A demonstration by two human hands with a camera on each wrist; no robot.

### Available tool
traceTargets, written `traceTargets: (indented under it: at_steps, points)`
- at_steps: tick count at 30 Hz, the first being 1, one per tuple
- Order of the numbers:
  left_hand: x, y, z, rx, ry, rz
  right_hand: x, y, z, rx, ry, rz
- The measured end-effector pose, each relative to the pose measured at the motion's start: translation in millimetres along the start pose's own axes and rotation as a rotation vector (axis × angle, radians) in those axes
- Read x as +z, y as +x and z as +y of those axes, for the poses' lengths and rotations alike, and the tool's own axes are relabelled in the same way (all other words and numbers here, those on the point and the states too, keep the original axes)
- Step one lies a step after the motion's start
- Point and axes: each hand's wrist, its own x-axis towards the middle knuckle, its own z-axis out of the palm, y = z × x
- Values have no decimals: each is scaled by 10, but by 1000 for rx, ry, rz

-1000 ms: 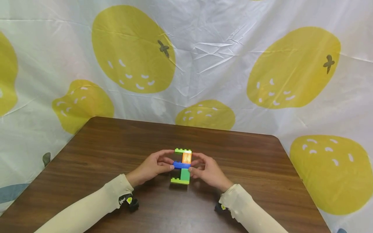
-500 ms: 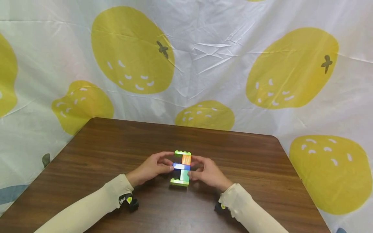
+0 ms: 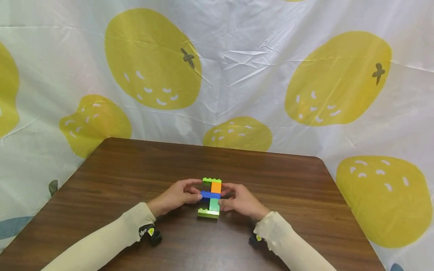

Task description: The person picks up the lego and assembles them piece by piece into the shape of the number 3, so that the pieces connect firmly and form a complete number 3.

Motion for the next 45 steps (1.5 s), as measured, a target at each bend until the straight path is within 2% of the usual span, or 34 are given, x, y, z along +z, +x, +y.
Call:
traceTargets:
  at_steps: [13, 27, 34, 45]
  points:
    - [9, 33, -15, -47, -127, -26, -10, 58, 19, 18, 2, -25]
    - [2, 36, -33, -74, -101, -22, -3, 93, 31, 50, -17, -17]
    - [0, 46, -54, -98, -91, -12, 0, 93, 29, 41, -15, -21]
    - [-3, 60, -37, -81, -83, -30, -18, 75, 14, 55, -16, -11]
